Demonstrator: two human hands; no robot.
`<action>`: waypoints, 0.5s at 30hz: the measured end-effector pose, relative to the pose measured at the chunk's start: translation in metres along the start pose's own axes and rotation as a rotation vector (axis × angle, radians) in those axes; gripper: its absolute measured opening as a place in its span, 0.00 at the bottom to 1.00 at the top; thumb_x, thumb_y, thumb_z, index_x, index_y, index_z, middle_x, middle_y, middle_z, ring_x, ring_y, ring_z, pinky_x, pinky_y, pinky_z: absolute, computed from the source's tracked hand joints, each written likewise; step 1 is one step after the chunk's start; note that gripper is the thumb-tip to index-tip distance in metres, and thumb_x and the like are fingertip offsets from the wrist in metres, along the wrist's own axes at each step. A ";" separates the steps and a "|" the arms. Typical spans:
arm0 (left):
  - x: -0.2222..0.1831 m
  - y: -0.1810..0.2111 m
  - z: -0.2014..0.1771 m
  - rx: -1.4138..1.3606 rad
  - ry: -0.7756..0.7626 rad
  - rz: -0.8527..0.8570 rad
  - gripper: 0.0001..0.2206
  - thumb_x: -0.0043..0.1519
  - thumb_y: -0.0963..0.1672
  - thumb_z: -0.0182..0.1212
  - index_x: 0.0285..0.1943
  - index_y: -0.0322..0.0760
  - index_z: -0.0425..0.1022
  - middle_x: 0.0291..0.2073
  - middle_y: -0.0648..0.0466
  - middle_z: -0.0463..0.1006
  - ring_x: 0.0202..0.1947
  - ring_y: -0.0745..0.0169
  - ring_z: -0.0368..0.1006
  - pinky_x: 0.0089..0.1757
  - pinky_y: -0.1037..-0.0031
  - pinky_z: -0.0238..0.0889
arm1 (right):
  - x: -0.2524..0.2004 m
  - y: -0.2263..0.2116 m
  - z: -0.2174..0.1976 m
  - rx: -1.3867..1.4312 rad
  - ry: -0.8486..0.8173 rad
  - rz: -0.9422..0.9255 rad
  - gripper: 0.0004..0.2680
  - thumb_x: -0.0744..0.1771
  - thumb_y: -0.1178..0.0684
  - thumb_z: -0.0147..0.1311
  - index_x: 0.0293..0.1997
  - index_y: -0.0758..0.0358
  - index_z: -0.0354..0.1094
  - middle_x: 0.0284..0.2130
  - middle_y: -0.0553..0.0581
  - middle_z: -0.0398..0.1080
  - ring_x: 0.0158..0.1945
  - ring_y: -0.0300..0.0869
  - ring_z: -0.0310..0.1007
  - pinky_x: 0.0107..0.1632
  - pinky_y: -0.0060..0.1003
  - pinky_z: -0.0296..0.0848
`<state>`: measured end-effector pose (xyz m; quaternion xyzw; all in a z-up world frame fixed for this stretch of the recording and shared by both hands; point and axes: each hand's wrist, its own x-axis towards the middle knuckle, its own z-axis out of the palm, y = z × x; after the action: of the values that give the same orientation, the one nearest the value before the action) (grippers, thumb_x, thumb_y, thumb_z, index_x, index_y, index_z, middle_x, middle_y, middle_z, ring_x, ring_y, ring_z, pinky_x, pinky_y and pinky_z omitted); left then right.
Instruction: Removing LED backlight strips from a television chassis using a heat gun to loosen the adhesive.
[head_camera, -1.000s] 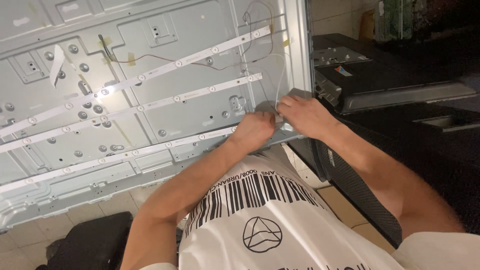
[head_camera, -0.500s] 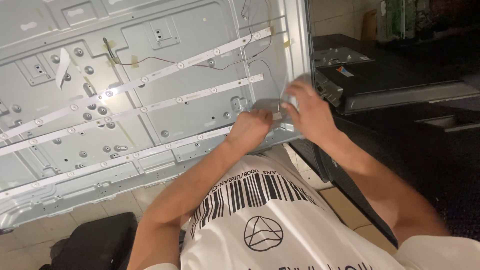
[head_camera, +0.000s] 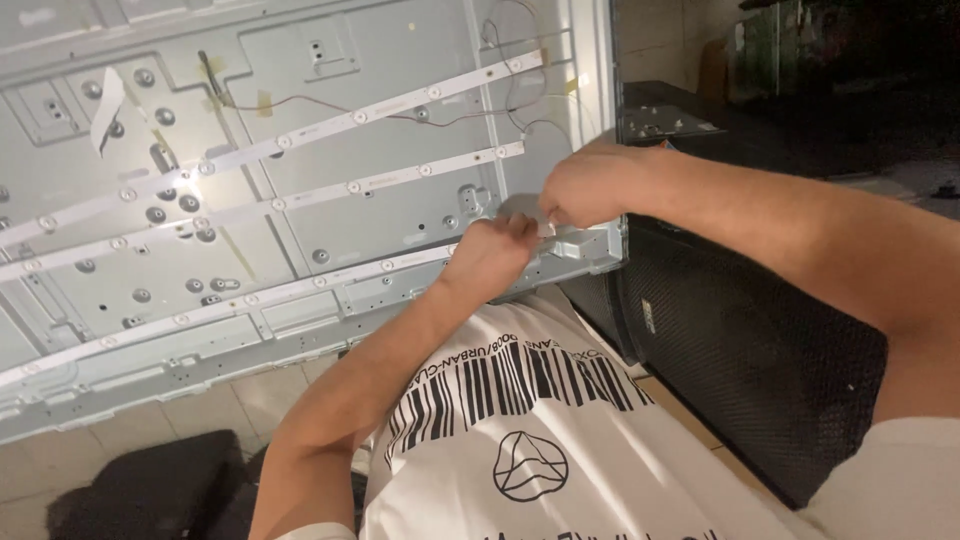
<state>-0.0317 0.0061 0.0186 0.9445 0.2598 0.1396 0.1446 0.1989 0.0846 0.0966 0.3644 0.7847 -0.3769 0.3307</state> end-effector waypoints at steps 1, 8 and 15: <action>-0.001 0.000 0.002 0.022 0.026 0.013 0.04 0.64 0.41 0.62 0.44 0.43 0.79 0.30 0.59 0.72 0.22 0.67 0.70 0.23 0.72 0.61 | 0.004 -0.001 -0.004 0.115 -0.113 0.052 0.17 0.74 0.35 0.46 0.61 0.44 0.81 0.50 0.54 0.84 0.55 0.50 0.82 0.58 0.53 0.79; 0.001 0.000 -0.030 -0.031 0.095 -0.019 0.04 0.69 0.42 0.64 0.47 0.38 0.82 0.32 0.54 0.75 0.23 0.65 0.72 0.26 0.74 0.65 | -0.012 -0.001 -0.033 0.307 -0.226 -0.176 0.19 0.76 0.36 0.41 0.71 0.47 0.73 0.52 0.59 0.83 0.54 0.53 0.82 0.59 0.55 0.79; 0.004 0.000 -0.050 -0.117 0.083 -0.042 0.06 0.73 0.43 0.58 0.45 0.41 0.79 0.30 0.58 0.72 0.23 0.65 0.70 0.26 0.73 0.65 | -0.030 0.002 -0.062 0.389 -0.271 -0.151 0.16 0.74 0.40 0.48 0.68 0.51 0.74 0.49 0.59 0.84 0.52 0.52 0.82 0.57 0.55 0.80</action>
<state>-0.0448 0.0180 0.0652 0.9222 0.2767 0.1904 0.1917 0.2004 0.1270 0.1503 0.3077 0.6707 -0.5900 0.3276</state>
